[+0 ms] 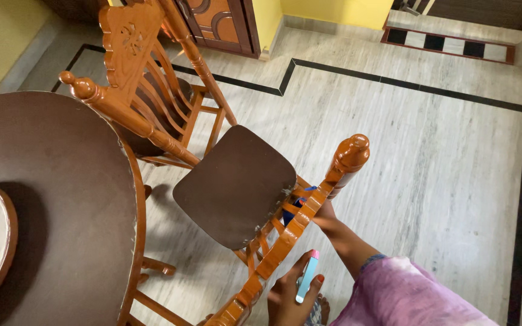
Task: The person cleans a wooden dining chair using a spray bottle and a blue cloth. They spray the chair's backrest and seat, then wipe each part with the cloth, moving around the chair to reach different areas.
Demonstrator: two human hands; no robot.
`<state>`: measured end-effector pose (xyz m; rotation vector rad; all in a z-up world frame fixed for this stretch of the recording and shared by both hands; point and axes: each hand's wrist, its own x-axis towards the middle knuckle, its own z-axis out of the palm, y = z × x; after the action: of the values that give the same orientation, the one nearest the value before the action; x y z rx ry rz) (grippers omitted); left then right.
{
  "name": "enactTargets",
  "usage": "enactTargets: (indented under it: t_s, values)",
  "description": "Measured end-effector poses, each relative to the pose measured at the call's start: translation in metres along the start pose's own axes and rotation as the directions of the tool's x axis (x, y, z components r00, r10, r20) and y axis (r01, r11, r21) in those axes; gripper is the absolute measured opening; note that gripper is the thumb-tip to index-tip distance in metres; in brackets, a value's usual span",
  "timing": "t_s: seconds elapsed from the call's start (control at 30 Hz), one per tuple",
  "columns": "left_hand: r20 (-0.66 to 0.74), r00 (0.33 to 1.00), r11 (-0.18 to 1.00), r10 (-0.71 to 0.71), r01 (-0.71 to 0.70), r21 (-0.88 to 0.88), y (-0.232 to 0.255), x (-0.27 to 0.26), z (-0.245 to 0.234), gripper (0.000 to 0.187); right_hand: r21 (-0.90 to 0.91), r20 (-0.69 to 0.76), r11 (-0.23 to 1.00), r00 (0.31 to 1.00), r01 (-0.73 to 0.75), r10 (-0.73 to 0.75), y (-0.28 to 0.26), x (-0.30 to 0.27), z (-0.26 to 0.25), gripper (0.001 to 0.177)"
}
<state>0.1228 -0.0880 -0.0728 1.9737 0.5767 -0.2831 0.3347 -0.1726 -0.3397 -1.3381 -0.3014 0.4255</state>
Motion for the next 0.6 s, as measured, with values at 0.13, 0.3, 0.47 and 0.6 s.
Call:
enactTargets:
  t_s: [0.13, 0.3, 0.47, 0.6]
  values:
    - [-0.024, 1.0, 1.0, -0.007, 0.007, -0.005, -0.009, -0.002, 0.004, 0.058, 0.228, 0.199, 0.974, 0.979, -0.011, -0.036, -0.017, 0.01, 0.007, 0.041]
    - [-0.117, 0.993, 0.997, -0.004, 0.014, 0.082, -0.026, -0.005, 0.013, 0.064, 0.174, 0.135, 0.959, 0.97, -0.223, 0.202, -0.076, -0.004, 0.033, 0.049]
    - [-0.141, 0.989, 0.997, 0.04, -0.031, 0.065, -0.041, -0.01, 0.015, 0.064, 0.13, 0.069, 0.819, 0.829, -0.559, 0.555, -0.114, -0.032, 0.042, 0.047]
    - [-0.084, 0.988, 0.991, 0.131, -0.128, 0.037, -0.044, -0.016, 0.009, 0.061, 0.259, 0.121, 0.814, 0.853, -0.521, 0.508, -0.109, -0.047, 0.038, 0.044]
